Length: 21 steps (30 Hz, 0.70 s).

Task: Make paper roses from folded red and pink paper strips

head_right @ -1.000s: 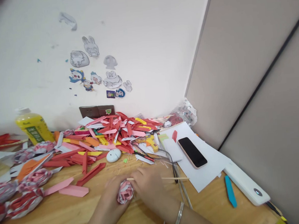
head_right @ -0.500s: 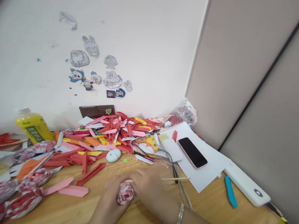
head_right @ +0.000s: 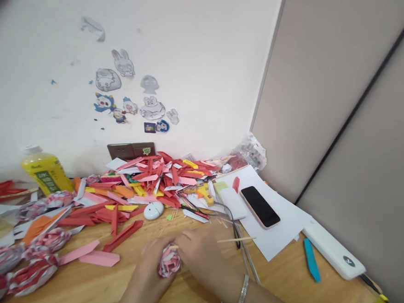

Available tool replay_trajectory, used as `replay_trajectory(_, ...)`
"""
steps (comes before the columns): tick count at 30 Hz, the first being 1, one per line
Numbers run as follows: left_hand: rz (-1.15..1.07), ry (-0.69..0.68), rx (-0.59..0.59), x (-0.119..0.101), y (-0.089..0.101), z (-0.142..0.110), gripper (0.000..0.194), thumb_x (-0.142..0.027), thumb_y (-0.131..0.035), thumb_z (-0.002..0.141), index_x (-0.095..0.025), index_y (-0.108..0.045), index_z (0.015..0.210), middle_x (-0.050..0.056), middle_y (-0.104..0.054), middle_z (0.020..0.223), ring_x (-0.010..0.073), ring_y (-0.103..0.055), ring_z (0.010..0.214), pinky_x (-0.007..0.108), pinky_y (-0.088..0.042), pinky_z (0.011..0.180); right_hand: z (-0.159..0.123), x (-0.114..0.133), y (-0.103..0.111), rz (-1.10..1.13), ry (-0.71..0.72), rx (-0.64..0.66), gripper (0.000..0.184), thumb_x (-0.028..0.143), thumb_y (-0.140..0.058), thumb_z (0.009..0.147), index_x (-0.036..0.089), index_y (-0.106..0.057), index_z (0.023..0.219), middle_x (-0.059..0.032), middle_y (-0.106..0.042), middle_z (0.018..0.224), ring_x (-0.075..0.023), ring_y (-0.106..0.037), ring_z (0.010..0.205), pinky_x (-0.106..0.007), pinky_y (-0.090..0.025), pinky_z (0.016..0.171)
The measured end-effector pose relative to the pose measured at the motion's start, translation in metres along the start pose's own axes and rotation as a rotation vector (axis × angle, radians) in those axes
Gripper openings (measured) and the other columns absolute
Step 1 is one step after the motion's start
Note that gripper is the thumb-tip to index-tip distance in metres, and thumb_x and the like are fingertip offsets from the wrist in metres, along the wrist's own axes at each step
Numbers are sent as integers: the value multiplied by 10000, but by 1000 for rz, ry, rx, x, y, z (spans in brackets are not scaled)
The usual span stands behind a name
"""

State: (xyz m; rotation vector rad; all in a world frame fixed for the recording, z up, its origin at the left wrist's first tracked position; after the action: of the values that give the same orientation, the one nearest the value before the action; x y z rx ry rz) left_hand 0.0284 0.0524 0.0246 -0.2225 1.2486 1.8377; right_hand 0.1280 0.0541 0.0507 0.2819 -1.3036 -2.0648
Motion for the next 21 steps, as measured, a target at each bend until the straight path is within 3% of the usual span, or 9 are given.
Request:
replay_trajectory(6, 19, -8, 3, 1, -1, 0, 405, -86, -548, 663, -176, -536, 1058, 91, -660, 951, 260, -600, 875, 419, -460, 773, 2, -4, 5, 83, -61, 10, 88, 170, -558, 847, 168, -632, 799, -10, -667, 760, -149, -597, 708, -247, -417, 615)
replay_trajectory(21, 22, -12, -13, -1, 1, 1, 403, -105, -558, 660, -175, -538, 1056, 100, -672, 946, 265, -609, 865, 425, -472, 764, -1, -3, 2, 86, 10, 3, 95, 147, -520, 864, 161, -603, 820, -17, -643, 774, -144, -570, 714, -240, -422, 624)
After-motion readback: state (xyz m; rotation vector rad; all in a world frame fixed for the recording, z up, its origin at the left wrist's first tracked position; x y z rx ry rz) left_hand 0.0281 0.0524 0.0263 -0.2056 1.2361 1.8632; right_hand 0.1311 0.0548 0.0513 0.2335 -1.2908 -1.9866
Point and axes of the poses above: each hand's wrist, its own z-axis towards the middle knuckle, its own y-axis out of the back of the hand, x = y × z, the point moved 7 cm from there along z, towards the middle knuckle
